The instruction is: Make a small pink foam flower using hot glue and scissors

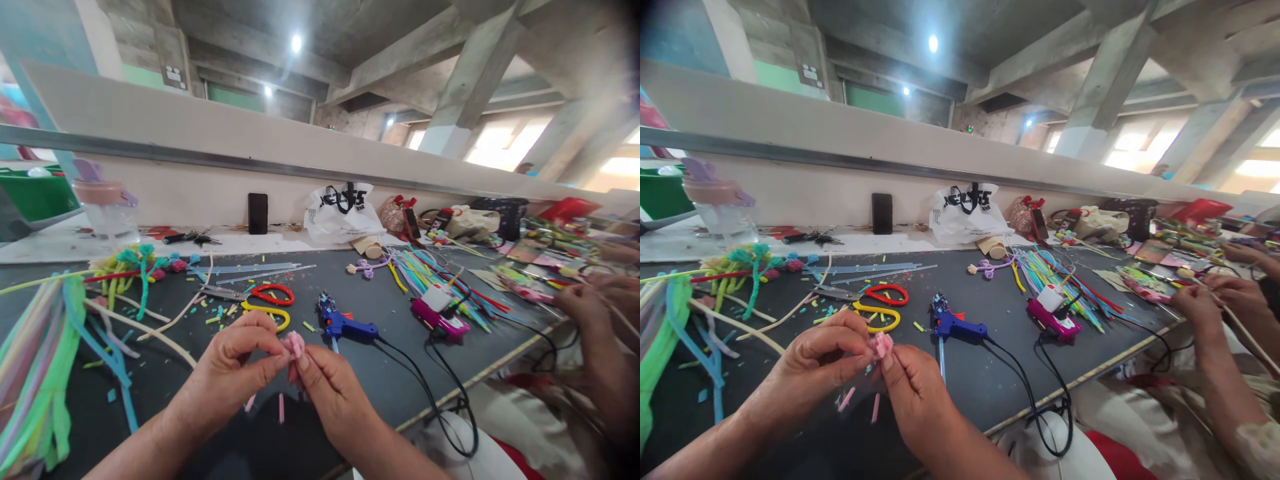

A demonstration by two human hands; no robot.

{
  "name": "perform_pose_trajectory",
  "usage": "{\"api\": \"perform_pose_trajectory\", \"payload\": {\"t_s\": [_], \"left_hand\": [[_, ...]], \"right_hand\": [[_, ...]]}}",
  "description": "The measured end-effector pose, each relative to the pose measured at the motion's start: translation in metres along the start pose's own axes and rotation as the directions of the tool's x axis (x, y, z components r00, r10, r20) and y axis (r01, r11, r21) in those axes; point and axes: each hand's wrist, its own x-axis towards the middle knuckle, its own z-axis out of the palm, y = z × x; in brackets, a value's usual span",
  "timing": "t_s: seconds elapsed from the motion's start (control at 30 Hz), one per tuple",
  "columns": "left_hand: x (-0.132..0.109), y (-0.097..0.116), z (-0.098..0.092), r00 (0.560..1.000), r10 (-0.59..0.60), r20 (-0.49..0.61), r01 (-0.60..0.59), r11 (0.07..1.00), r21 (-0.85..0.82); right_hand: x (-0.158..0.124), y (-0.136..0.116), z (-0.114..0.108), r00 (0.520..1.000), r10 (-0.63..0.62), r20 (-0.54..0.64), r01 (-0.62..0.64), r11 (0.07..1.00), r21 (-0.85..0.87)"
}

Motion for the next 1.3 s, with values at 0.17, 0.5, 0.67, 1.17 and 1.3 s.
{"api": "perform_pose_trajectory", "payload": {"t_s": [0.17,0.5,0.67,1.17,1.3], "left_hand": [[0.000,0.000,-0.003,0.997,0.078,-0.024,-0.075,0.992,0.104],[-0.003,-0.003,0.000,0.956,0.283,-0.080,-0.244,0.914,0.323],[-0.003,-0.001,0.002,0.971,0.216,-0.106,-0.171,0.930,0.326],[-0.001,0.001,0.005,0.996,0.076,-0.040,-0.064,0.968,0.244],[0.002,0.006,0.002,0.999,0.043,-0.033,-0.034,0.974,0.225]], "right_hand": [[-0.001,0.007,-0.002,0.996,-0.087,-0.027,0.085,0.995,-0.057],[-0.003,0.013,-0.004,0.964,-0.264,-0.030,0.246,0.930,-0.273],[-0.001,0.010,-0.002,0.973,-0.226,-0.045,0.207,0.945,-0.253],[-0.001,0.009,-0.006,0.979,-0.204,0.024,0.203,0.942,-0.268],[0.001,0.006,-0.007,0.984,-0.175,0.034,0.179,0.960,-0.217]]}}
